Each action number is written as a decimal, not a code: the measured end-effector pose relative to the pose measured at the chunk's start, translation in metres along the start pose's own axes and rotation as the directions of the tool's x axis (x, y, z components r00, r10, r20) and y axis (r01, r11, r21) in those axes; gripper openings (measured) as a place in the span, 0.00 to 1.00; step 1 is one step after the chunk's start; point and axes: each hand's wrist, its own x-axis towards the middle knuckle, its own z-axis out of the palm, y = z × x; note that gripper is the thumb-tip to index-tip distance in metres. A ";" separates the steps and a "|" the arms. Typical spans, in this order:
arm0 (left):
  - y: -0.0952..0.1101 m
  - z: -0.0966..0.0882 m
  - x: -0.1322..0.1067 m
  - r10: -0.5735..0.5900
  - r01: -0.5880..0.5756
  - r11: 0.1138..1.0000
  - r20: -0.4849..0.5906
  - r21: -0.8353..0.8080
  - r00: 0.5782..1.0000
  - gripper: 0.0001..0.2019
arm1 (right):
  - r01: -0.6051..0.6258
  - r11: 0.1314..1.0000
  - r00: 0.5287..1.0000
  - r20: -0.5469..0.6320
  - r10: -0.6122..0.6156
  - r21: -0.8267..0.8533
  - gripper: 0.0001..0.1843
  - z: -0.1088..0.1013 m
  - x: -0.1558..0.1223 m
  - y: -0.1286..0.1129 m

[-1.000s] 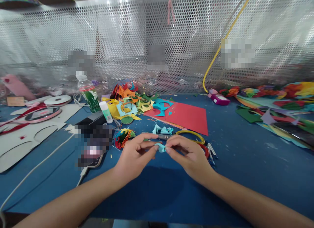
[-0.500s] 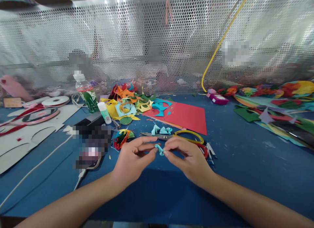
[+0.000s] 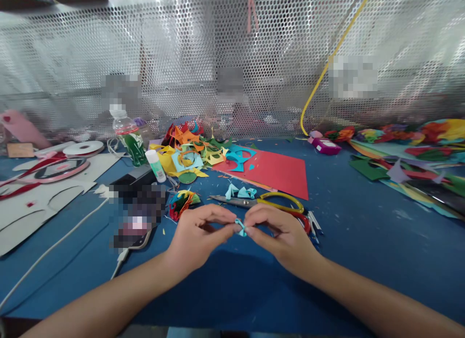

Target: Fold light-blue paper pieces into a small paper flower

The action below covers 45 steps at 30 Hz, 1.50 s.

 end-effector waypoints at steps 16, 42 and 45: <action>0.004 -0.011 0.001 0.296 -0.340 0.922 0.231 0.186 0.927 0.05 | -0.088 0.993 0.993 0.091 0.080 0.079 0.04 -0.003 0.001 0.002; -0.011 -0.012 0.009 0.471 -0.494 0.825 0.150 0.275 0.869 0.08 | -0.068 0.988 0.998 0.022 0.065 0.140 0.19 0.000 0.000 0.013; -0.013 -0.013 0.012 0.494 -0.521 0.813 0.164 0.261 0.854 0.07 | -0.090 0.992 0.996 0.000 0.090 0.084 0.10 -0.002 0.004 0.013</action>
